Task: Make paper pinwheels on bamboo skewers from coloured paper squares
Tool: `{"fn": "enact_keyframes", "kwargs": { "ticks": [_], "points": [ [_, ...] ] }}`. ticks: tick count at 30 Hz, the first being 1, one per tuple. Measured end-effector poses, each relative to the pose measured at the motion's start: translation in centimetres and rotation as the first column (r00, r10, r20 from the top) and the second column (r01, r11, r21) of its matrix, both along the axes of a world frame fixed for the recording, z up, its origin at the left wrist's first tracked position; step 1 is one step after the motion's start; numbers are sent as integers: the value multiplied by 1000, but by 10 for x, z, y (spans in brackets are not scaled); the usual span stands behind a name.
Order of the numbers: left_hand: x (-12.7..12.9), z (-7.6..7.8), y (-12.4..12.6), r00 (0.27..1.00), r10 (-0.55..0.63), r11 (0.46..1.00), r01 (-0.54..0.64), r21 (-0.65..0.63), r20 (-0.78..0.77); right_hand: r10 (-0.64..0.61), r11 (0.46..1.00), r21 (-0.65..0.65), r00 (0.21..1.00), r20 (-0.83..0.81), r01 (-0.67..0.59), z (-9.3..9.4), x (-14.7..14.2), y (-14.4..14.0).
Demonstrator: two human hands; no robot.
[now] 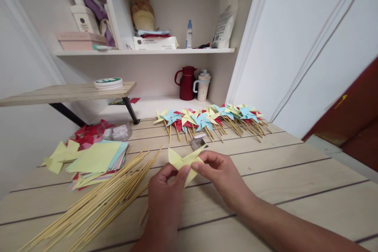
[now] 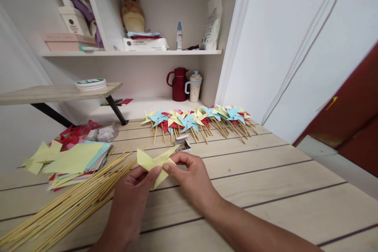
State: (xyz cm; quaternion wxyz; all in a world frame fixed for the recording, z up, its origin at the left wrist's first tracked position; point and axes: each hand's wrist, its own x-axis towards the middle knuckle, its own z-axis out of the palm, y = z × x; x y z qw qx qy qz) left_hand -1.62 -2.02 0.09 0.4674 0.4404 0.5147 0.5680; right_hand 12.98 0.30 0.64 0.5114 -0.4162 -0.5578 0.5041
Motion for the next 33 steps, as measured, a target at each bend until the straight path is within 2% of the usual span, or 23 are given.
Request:
{"fn": "enact_keyframes", "kwargs": {
  "ticks": [6,11,15,19,22,25,29,33],
  "points": [
    [-3,6,2,996,58,994,-52,-94,61,-50,999,-10,999,7,50,0,7,11],
    [-7,8,4,995,94,990,-91,-110,21,-100,995,5,992,71,99,7,19,19],
    [-13,1,10,995,97,988,-95,-118,6,-59,998,47,966,252,49,14,29,25],
    [-18,-6,17,988,138,981,-128,-144,65,-49,997,74,842,538,10,18,41,27],
    [-21,-7,20,984,153,976,-135,-171,95,-34,997,70,751,660,-16,11,52,25],
    [-22,-8,22,986,128,979,-108,-175,107,-47,997,77,706,706,-10,-3,66,21],
    [-21,-9,22,991,93,982,-75,-172,101,-18,1000,27,757,653,0,-21,78,17],
    [-18,-7,20,996,75,982,-64,-179,55,-18,999,49,790,613,-16,-28,76,17]
  ]
}}
